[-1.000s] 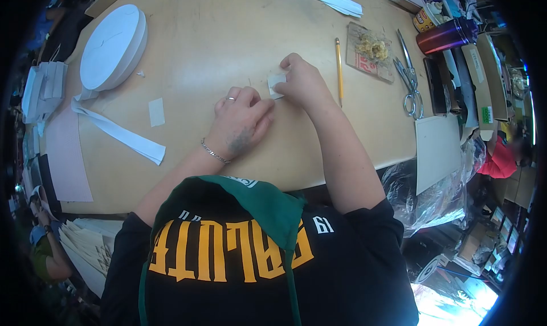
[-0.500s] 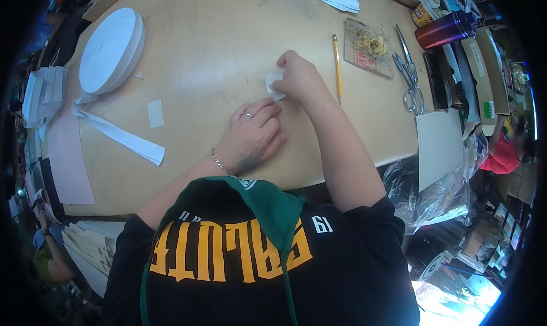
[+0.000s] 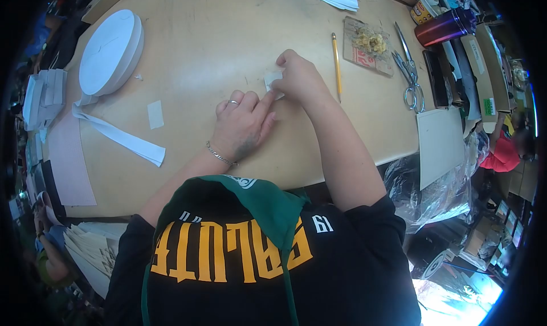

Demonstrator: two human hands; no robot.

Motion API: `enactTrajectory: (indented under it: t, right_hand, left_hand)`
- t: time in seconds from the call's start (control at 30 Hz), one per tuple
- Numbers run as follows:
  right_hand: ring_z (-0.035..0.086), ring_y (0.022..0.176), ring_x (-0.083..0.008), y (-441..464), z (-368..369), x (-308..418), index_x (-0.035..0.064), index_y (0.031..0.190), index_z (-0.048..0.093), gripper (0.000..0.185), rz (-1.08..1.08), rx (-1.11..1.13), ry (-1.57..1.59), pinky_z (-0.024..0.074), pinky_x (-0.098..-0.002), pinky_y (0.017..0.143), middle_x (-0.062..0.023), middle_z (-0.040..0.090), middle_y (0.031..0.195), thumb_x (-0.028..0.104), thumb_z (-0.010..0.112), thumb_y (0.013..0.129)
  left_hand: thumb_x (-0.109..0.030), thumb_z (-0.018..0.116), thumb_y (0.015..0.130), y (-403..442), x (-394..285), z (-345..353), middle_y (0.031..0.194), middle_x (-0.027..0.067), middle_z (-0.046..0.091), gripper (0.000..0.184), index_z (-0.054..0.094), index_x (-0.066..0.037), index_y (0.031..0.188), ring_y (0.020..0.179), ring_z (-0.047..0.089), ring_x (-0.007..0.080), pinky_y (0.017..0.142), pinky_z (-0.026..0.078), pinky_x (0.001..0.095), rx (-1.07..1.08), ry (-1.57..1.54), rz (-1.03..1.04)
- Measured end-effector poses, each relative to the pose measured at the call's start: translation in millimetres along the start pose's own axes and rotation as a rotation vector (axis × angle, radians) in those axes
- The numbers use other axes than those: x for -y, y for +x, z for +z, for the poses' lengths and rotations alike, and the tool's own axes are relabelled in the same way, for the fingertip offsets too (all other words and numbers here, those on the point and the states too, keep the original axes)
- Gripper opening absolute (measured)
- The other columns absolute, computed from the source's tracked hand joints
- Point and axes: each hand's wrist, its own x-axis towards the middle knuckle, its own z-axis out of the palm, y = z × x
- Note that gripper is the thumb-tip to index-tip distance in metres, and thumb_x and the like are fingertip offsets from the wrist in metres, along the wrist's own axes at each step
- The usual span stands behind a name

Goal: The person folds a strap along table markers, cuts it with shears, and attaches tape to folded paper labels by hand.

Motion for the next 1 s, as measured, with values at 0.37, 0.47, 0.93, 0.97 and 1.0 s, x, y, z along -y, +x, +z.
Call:
enactTrajectory:
  t: [0.37,0.47,0.93,0.97,1.0]
  right_hand:
    - [0.054,0.064,-0.0143,-3.9,-0.4,1.8,0.0041,0.106,0.054,0.047,-0.02,-0.024,-0.018,0.0434,-0.0286,0.057,-0.0038,0.053,0.07,0.01,0.075,0.065]
    - [0.055,0.063,-0.017,-5.6,-0.2,1.9,0.0042,0.107,0.054,0.047,-0.036,-0.037,-0.026,0.045,-0.0305,0.058,-0.0047,0.055,0.069,0.01,0.074,0.066]
    - [0.048,0.102,-0.0264,-3.2,-11.5,-4.1,0.0095,0.102,0.063,0.03,-0.367,0.008,-0.176,0.0421,-0.0352,0.089,-0.0101,0.055,0.098,0.017,0.072,0.074]
    - [0.048,0.101,-0.0262,1.8,-11.7,-6.8,0.009,0.099,0.063,0.027,-0.371,0.029,-0.167,0.042,-0.0348,0.088,-0.01,0.054,0.097,0.017,0.072,0.075]
    - [0.048,0.1,-0.0259,4.8,-11.9,-7.8,0.0084,0.096,0.064,0.024,-0.376,0.052,-0.159,0.0419,-0.0344,0.088,-0.0099,0.054,0.096,0.017,0.072,0.075]
  left_hand:
    - [-0.029,0.061,0.079,5.4,1.2,1.1,0.079,0.0005,0.047,0.032,0.062,-0.018,0.109,0.081,0.049,0.0172,0.067,0.035,0.0348,0.041,0.016,-0.051]
    - [-0.028,0.06,0.079,5.9,4.2,0.1,0.079,0.001,0.048,0.03,0.063,-0.021,0.108,0.082,0.05,0.0181,0.066,0.037,0.0356,0.063,-0.03,-0.104]
    - [-0.021,0.057,0.076,6.9,0.2,-7.4,0.082,0.0037,0.051,0.035,0.064,-0.021,0.11,0.085,0.051,0.0224,0.064,0.042,0.0397,0.164,-0.031,-0.158]
    - [-0.021,0.057,0.076,7.4,0.1,-7.8,0.083,0.0038,0.051,0.035,0.064,-0.021,0.11,0.085,0.051,0.0225,0.065,0.042,0.0398,0.172,-0.032,-0.157]
    - [-0.021,0.057,0.075,7.6,0.1,-8.6,0.083,0.0039,0.051,0.035,0.064,-0.021,0.11,0.085,0.051,0.0226,0.065,0.042,0.04,0.181,-0.032,-0.157]
